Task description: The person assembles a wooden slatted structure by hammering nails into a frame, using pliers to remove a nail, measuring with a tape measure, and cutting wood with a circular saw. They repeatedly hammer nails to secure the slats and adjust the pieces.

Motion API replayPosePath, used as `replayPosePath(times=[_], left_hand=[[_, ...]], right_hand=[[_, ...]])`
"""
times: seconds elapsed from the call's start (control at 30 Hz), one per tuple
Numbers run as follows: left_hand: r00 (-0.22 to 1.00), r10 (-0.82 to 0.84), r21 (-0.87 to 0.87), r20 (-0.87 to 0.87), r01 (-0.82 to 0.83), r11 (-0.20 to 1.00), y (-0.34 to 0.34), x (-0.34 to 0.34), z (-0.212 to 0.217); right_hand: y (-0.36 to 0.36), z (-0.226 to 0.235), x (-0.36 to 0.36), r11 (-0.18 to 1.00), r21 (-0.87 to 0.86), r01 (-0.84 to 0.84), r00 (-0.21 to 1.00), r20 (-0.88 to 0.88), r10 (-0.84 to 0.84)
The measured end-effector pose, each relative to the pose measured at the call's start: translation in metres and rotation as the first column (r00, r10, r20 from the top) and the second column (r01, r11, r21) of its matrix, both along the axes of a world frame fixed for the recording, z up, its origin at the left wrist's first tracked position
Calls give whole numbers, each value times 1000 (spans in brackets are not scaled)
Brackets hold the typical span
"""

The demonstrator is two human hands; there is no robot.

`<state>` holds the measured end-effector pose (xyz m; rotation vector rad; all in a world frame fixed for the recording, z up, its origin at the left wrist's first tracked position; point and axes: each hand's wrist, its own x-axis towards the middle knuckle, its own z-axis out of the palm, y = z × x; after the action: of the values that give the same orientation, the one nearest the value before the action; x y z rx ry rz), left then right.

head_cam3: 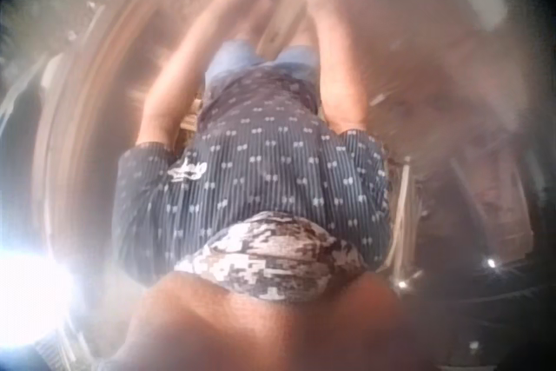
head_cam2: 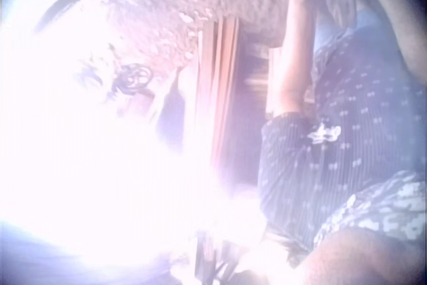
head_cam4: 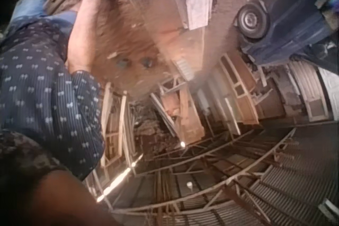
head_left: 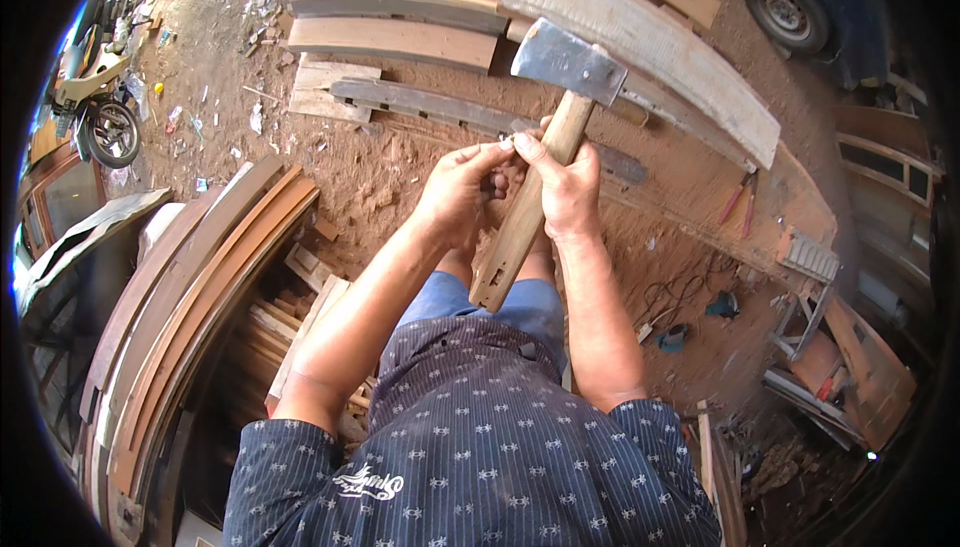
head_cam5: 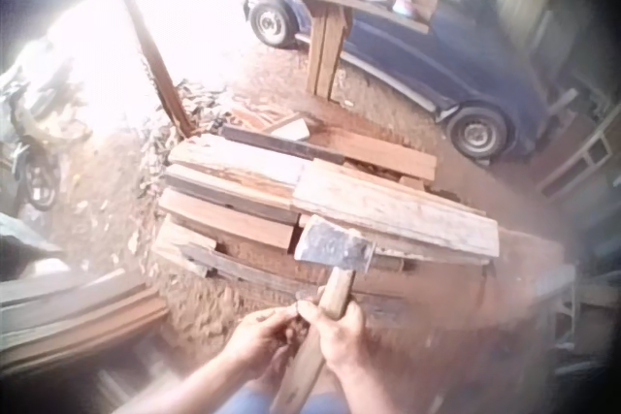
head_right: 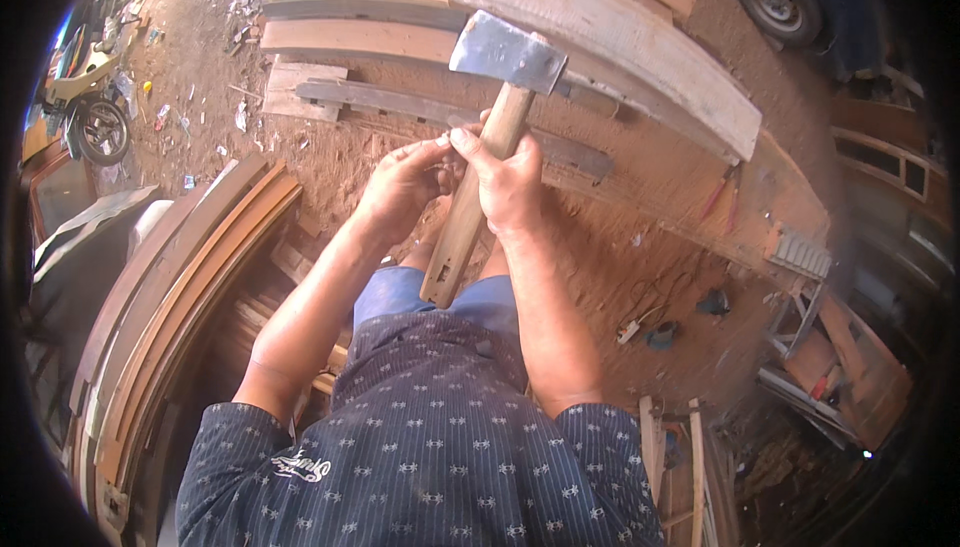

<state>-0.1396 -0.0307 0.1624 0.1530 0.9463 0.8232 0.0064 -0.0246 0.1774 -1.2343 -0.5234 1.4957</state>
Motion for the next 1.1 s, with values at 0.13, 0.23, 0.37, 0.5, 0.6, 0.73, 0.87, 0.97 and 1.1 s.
replayPosePath(times=[0.13,0.23,0.37,0.5,0.6,0.73,0.87,0.97,1.1], left_hand=[[886,188,396,-423,-6,918,-11,-6,30],[949,155,411,-276,-30,911,-11,-12,54],[926,271,493,-263,-113,863,-9,-18,73],[920,355,555,-167,-210,805,-13,-18,101],[883,434,562,-177,-272,781,-11,-17,112],[792,605,503,-89,-488,713,-6,-1,106],[780,623,365,-51,-567,739,18,17,113],[801,564,344,-198,-482,806,50,38,98],[733,420,352,-535,-259,900,122,82,29]], right_hand=[[4,32,-6,998,-32,-47,997,53,49],[8,59,-8,996,-6,-84,992,91,85],[17,96,-13,969,41,-244,960,153,236],[25,126,-20,929,124,-348,924,217,317],[38,133,-20,892,182,-414,897,250,365],[56,142,-18,856,212,-472,881,156,447],[87,141,7,851,197,-487,858,289,424],[117,130,47,863,166,-478,795,500,344],[150,115,121,863,110,-494,663,689,292]])
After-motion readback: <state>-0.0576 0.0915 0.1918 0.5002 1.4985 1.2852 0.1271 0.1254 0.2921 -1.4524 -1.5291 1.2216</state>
